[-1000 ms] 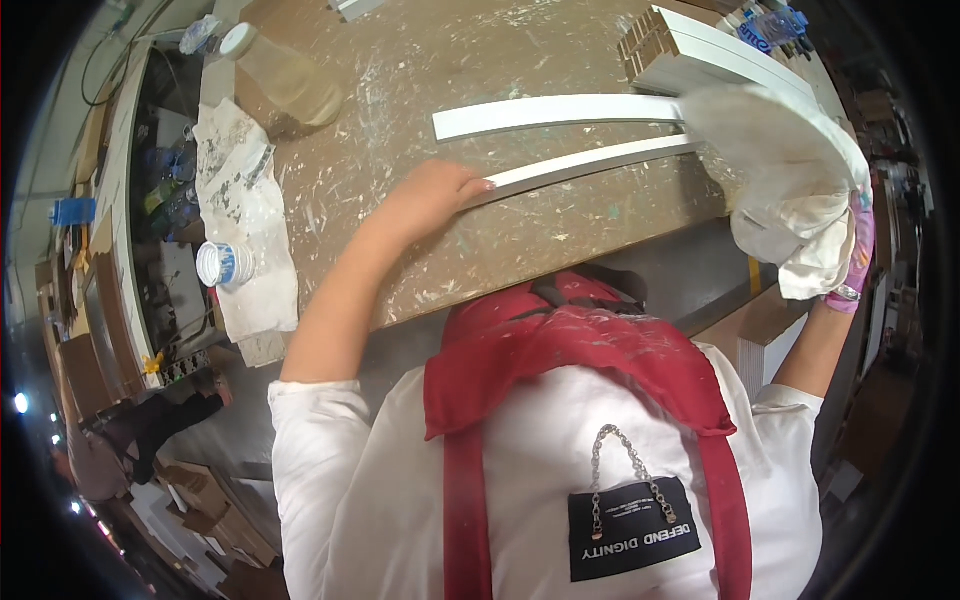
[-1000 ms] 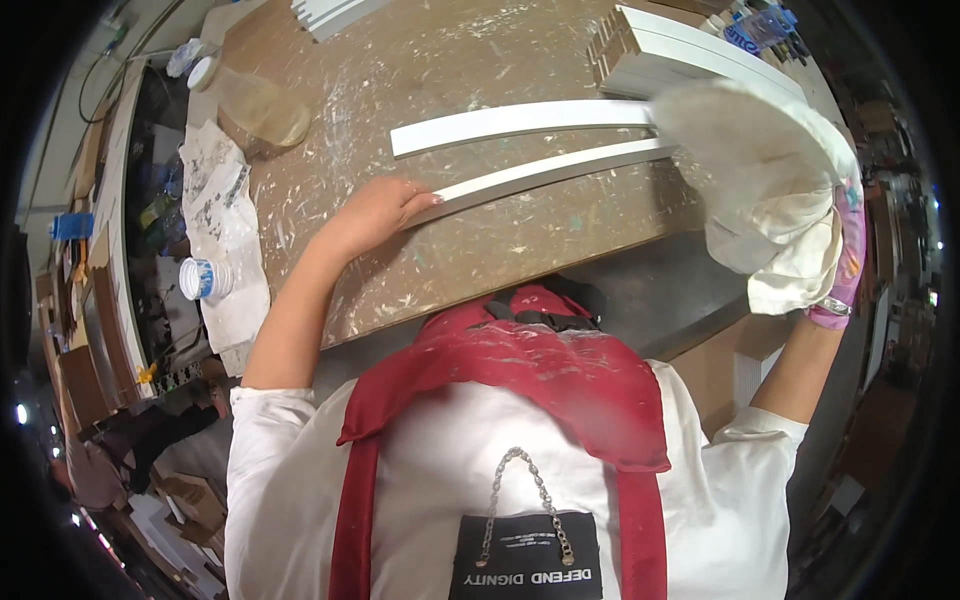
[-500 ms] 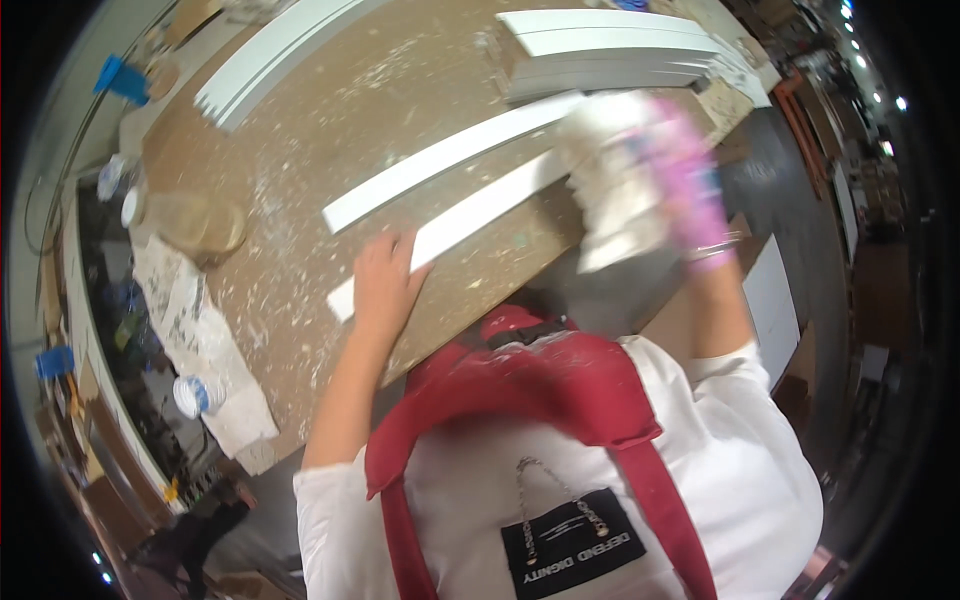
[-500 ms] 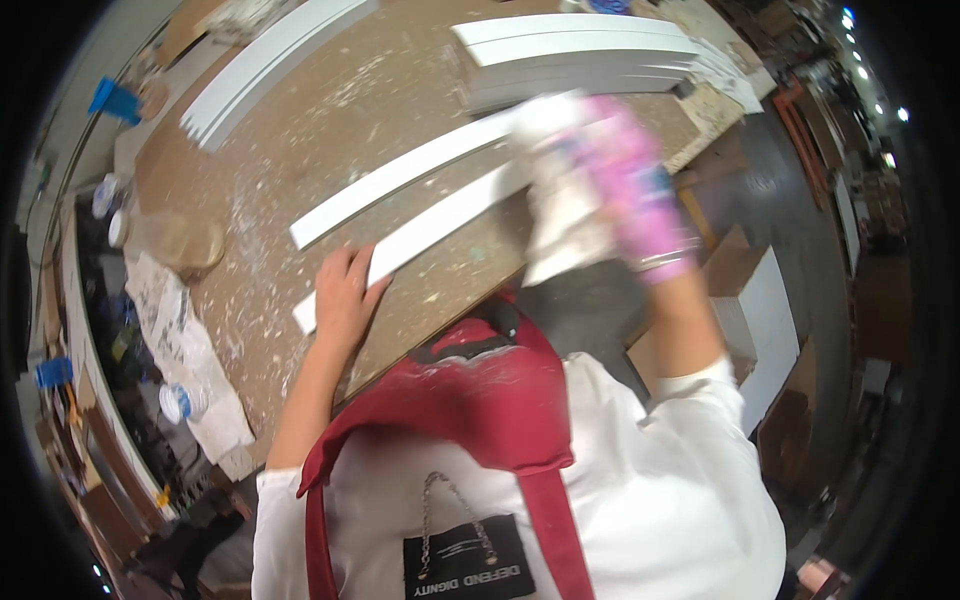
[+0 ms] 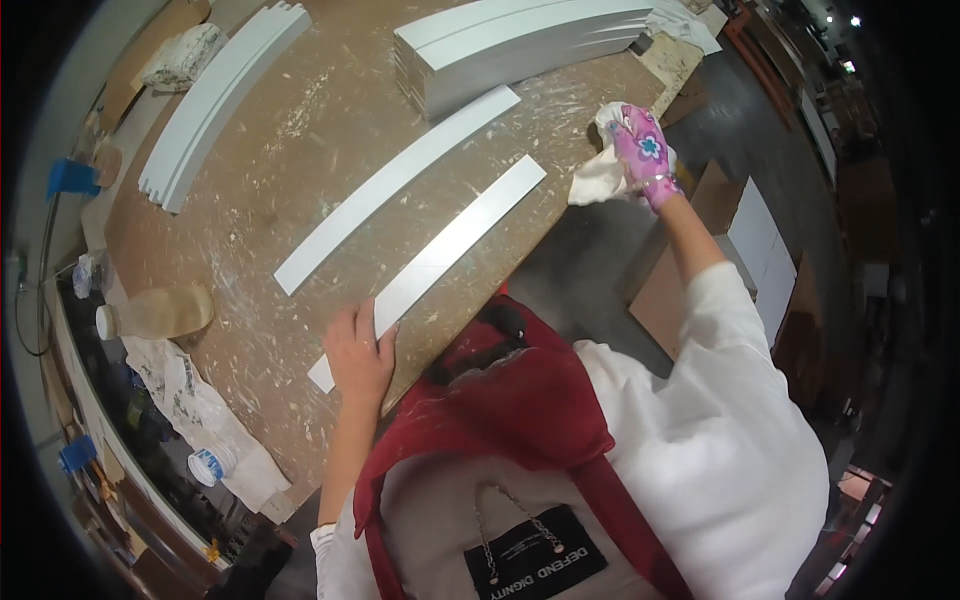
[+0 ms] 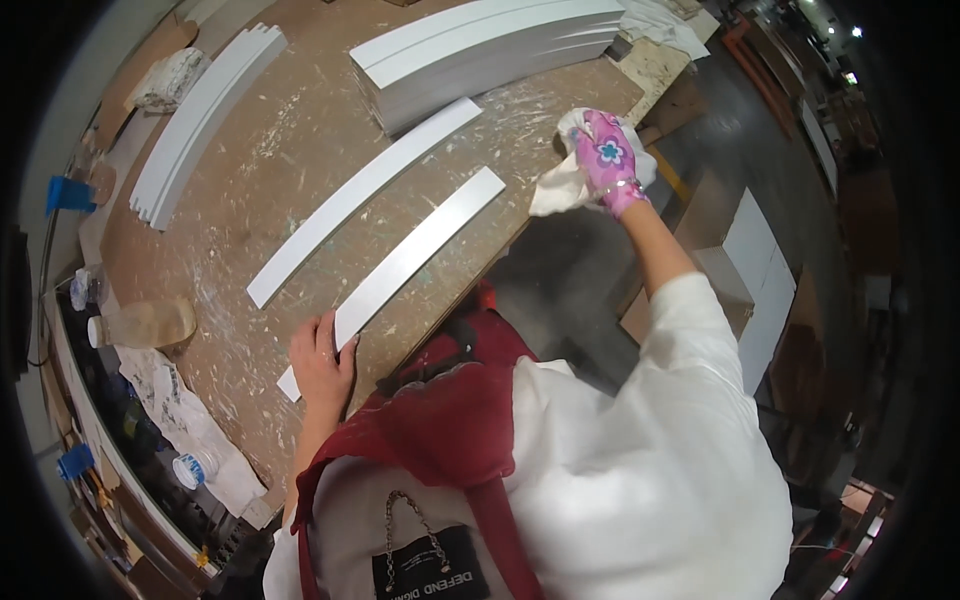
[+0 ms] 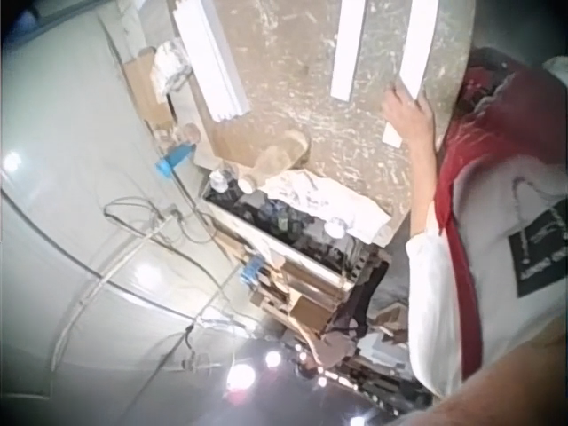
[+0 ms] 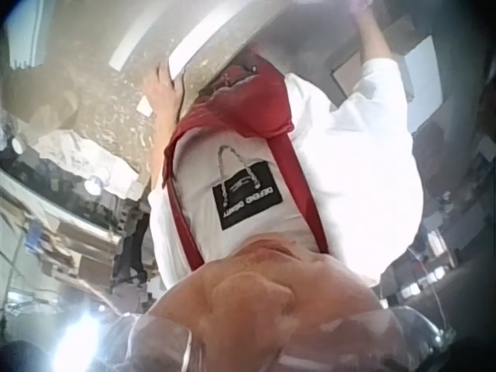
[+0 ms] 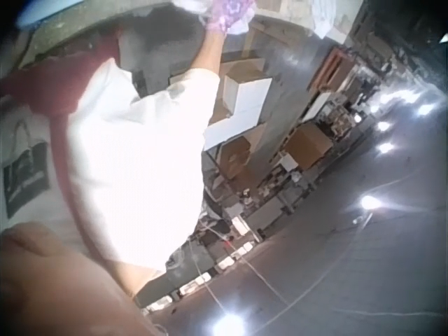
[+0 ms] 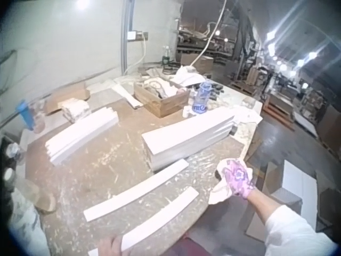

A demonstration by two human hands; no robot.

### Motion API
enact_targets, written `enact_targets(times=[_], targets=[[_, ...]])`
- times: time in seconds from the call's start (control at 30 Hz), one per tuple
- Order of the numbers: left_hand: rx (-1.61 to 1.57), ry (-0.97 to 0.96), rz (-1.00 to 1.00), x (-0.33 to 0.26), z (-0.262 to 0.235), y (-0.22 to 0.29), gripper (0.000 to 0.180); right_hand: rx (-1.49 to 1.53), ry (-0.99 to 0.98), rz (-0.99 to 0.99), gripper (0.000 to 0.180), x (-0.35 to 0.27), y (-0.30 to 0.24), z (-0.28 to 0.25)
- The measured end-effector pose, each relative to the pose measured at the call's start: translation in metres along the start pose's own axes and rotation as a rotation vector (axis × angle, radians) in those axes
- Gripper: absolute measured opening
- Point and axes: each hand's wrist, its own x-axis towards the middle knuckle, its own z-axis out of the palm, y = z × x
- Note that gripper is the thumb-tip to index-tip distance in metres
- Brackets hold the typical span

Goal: The person cleans white slats one at a time using a white cloth and liquid from a bottle.

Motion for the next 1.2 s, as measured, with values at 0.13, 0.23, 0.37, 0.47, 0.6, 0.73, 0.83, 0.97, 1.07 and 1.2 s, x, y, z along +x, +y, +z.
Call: enact_targets(times=[0.13,0.23,0.37,0.47,0.6,0.73,0.83,0.97,1.07,1.2], targets=[[0.035,-0.001,-0.009,-0.003,0.001,-0.001,0.049,-0.56,-0.104,-0.567,0.033,-0.036,-0.08,0.008],[0.015,-0.036,-0.006,0.001,-0.002,-0.002,0.05,-0.624,-0.098,-0.608,0.029,-0.045,-0.05,0.064],[-0.035,-0.097,-0.023,0.002,-0.013,-0.002,0.054,-0.538,-0.011,-0.53,0.03,-0.012,0.017,0.044],[-0.008,-0.122,-0.112,-0.005,-0.032,-0.009,0.058,0.184,-0.169,-0.118,0.038,-0.011,-0.049,-0.017],[0.013,-0.087,-0.093,-0.035,-0.045,-0.039,0.052,0.315,-0.346,-0.251,0.04,-0.039,-0.139,-0.005],[-0.075,-0.076,-0.11,-0.041,-0.037,-0.045,0.049,-0.136,-0.063,-0.646,0.05,-0.07,-0.131,0.081],[-0.103,-0.047,-0.132,-0.041,-0.03,-0.041,0.047,-0.12,-0.268,-0.935,0.033,-0.105,-0.192,0.117],[-0.081,-0.009,-0.167,-0.042,-0.025,-0.048,0.043,0.117,-0.738,-0.991,0.041,-0.144,-0.308,0.128],[-0.024,-0.035,-0.129,-0.035,-0.035,-0.045,0.045,0.272,-0.548,-1.045,0.038,-0.137,-0.279,0.161],[0.033,-0.07,-0.189,-0.046,-0.059,-0.048,0.047,0.065,-0.297,-0.896,0.027,-0.07,-0.167,0.124]])
